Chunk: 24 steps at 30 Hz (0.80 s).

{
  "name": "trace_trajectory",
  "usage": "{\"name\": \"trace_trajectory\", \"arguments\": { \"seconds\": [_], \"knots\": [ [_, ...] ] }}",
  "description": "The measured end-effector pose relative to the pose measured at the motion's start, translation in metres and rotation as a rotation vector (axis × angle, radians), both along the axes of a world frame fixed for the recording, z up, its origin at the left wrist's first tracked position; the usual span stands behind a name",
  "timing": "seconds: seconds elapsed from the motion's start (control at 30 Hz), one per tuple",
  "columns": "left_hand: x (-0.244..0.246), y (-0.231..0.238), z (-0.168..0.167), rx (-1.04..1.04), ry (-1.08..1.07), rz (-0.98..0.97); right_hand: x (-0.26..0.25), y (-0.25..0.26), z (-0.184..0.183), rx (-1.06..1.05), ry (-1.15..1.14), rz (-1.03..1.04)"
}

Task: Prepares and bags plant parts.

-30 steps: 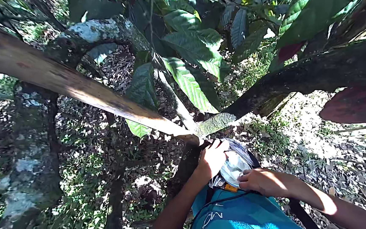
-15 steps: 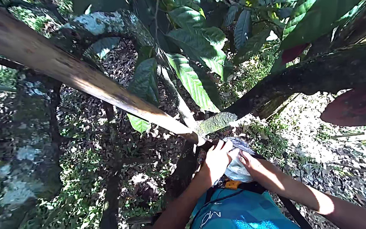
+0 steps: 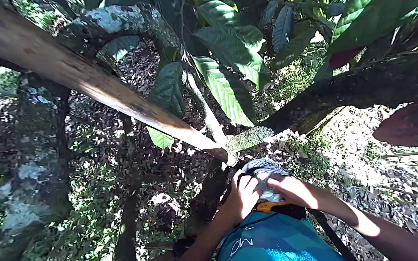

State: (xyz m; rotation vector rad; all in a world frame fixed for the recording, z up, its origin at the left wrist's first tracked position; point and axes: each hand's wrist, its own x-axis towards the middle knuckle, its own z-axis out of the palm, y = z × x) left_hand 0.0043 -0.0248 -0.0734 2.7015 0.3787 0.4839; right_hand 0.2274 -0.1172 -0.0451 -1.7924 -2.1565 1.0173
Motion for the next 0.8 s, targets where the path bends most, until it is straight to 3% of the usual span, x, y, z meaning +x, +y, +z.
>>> {"name": "trace_trajectory", "arguments": {
  "seconds": [0.07,0.17,0.27,0.37,0.47,0.6,0.67,0.8],
  "knots": [
    [0.006,-0.002,-0.019,0.079,-0.091,0.056,-0.003,0.011,0.013,-0.126,-0.161,-0.133],
    [0.013,0.003,-0.015,0.035,-0.104,0.121,-0.008,0.022,0.025,-0.193,-0.222,-0.202],
    [0.01,0.007,-0.006,0.021,-0.072,0.159,-0.005,0.014,0.017,0.026,-0.136,-0.14],
    [0.011,0.013,0.013,-0.127,-0.114,0.334,0.01,0.011,0.005,0.385,0.152,-0.057],
    [0.02,0.018,0.026,-0.302,-0.294,0.542,0.018,0.011,0.016,0.289,0.271,-0.015],
    [0.031,0.015,0.022,-0.417,-0.432,0.586,0.011,0.014,0.017,0.334,0.118,-0.127],
    [0.03,0.01,0.009,-0.359,-0.438,0.546,0.005,0.013,0.019,0.285,0.028,-0.182],
    [0.002,-0.005,-0.015,-0.034,-0.522,0.382,-0.001,0.011,0.016,0.308,-0.072,-0.249]
  ]
}}
